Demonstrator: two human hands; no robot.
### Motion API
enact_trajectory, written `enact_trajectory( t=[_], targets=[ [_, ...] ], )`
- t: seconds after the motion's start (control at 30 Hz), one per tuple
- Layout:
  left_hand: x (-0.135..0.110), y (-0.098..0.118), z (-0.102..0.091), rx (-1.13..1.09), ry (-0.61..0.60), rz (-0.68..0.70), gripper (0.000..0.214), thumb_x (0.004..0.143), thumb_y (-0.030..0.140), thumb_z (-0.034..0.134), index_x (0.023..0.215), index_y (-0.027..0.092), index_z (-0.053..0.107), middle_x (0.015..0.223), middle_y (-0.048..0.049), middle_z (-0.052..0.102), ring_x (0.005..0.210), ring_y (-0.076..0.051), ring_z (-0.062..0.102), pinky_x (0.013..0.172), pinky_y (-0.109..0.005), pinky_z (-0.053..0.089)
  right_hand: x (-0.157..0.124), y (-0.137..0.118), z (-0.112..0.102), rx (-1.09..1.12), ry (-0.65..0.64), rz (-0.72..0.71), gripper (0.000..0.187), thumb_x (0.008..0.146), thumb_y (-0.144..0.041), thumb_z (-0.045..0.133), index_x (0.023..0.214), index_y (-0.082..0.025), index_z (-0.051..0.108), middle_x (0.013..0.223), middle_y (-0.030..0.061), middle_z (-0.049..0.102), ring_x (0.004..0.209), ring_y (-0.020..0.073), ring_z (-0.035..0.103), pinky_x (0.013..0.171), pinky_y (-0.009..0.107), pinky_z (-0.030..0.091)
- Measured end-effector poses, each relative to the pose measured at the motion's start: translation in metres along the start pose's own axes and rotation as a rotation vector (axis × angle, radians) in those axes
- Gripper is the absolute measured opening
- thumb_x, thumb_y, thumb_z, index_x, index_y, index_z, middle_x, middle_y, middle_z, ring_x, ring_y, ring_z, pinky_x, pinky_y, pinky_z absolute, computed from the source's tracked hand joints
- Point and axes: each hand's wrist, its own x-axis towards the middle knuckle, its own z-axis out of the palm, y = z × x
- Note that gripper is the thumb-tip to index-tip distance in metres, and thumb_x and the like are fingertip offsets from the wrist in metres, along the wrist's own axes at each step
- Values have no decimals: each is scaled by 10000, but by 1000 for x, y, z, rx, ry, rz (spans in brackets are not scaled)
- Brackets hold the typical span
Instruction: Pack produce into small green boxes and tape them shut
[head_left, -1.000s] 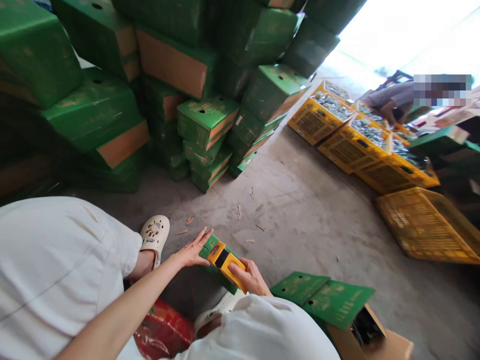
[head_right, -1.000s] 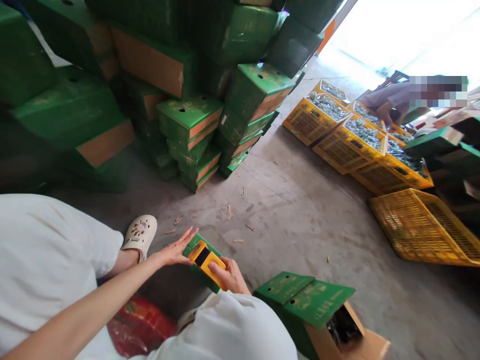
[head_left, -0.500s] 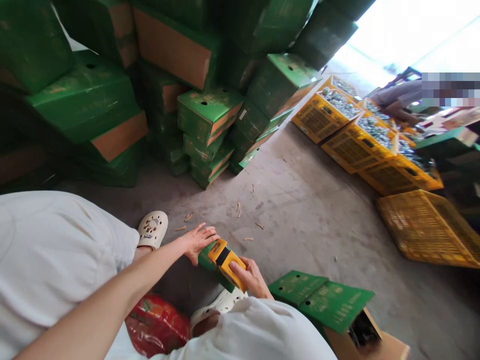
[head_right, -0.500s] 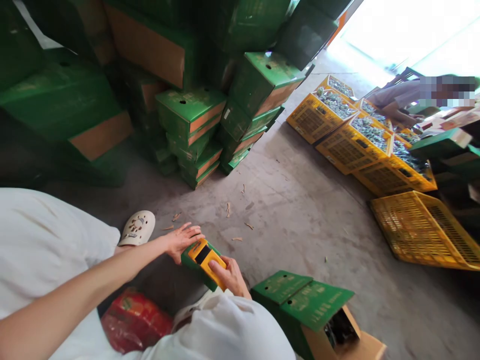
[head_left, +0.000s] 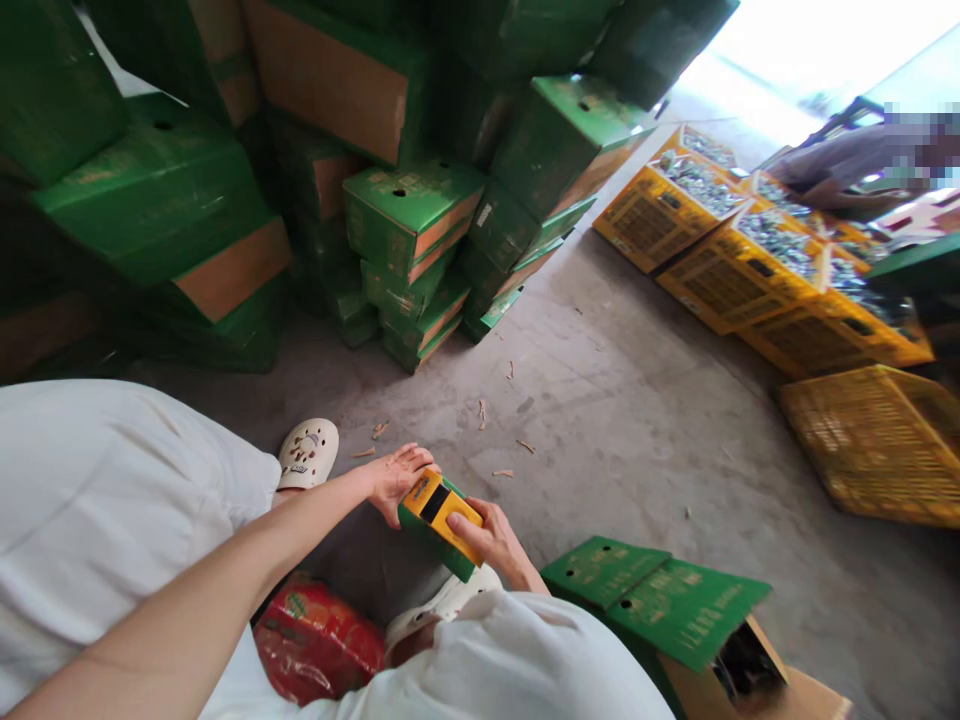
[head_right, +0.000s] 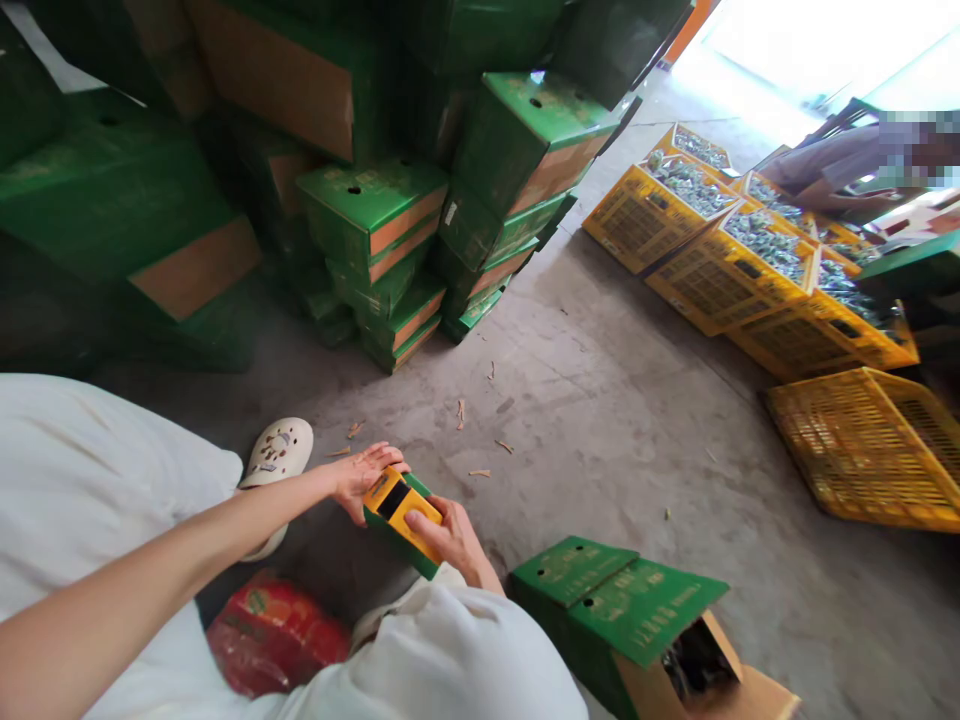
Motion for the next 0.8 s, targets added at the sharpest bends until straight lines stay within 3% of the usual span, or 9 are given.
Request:
enact_trajectory(
  t=[0.1, 0.2, 0.23, 0.3, 0.37, 0.43, 0.57, 0.8],
  targets=[
    [-3, 5, -8, -69, -19, -58, 1293, 532, 669, 911, 1643, 243, 405, 1680, -181, 424, 1635, -457, 237, 1346, -633, 78, -1, 5, 0, -39, 4, -18, 613, 804, -754, 717, 847, -143, 699, 722, 7, 597, 661, 150, 492, 557, 253, 334],
    [-10, 7, -23, -327, 110, -272, 1228, 565, 627, 916, 1635, 273, 431, 1774, -171, 282, 1659, -452, 176, 1328, -655, 154, -3, 3, 0, 12, -20, -14, 635, 812, -760, 726, 905, -132, 713, 741, 11, 624, 665, 150, 511, 566, 249, 356],
    [-12, 8, -30, -488, 181, -381, 1157, 603, 616, 900, 1616, 269, 461, 1773, -171, 286, 1646, -432, 236, 1321, -622, 221, -4, 1, 1, 44, -31, -5, 646, 809, -762, 732, 930, -128, 718, 751, 14, 637, 667, 151, 523, 572, 249, 369],
    [-16, 9, -40, -814, 268, -576, 940, 727, 644, 810, 1530, 225, 557, 1673, -198, 455, 1525, -378, 479, 1243, -542, 406, -6, -5, 3, 100, -48, 20, 672, 794, -772, 746, 971, -124, 724, 770, 21, 661, 667, 156, 546, 584, 251, 393],
    [-18, 14, -46, -1016, 241, -673, 768, 832, 724, 678, 1368, 174, 665, 1420, -202, 676, 1271, -321, 695, 1072, -485, 563, -8, -10, 4, 122, -54, 35, 688, 778, -784, 755, 978, -126, 724, 768, 22, 666, 659, 156, 550, 587, 254, 402],
    [-18, 21, -47, -1116, 140, -688, 764, 831, 825, 617, 1192, 161, 726, 1179, -166, 769, 1068, -287, 764, 914, -443, 624, -9, -14, 5, 107, -47, 26, 688, 774, -789, 759, 960, -129, 719, 751, 18, 656, 647, 150, 536, 584, 255, 396],
    [-17, 35, -37, -1401, 26, -688, 713, 639, 788, 848, 1019, 195, 736, 988, -65, 770, 973, -239, 738, 825, -375, 604, -11, -13, 3, 79, -67, -1, 675, 811, -780, 736, 981, -126, 727, 760, 20, 656, 650, 146, 523, 581, 256, 376],
    [-10, 32, -32, -1369, 192, -671, 619, 522, 642, 954, 868, 177, 737, 765, 7, 714, 765, -180, 677, 745, -317, 530, -5, -9, -1, 71, -82, 19, 704, 805, -798, 724, 1003, -123, 731, 801, 38, 679, 683, 165, 560, 595, 262, 402]
  ],
)
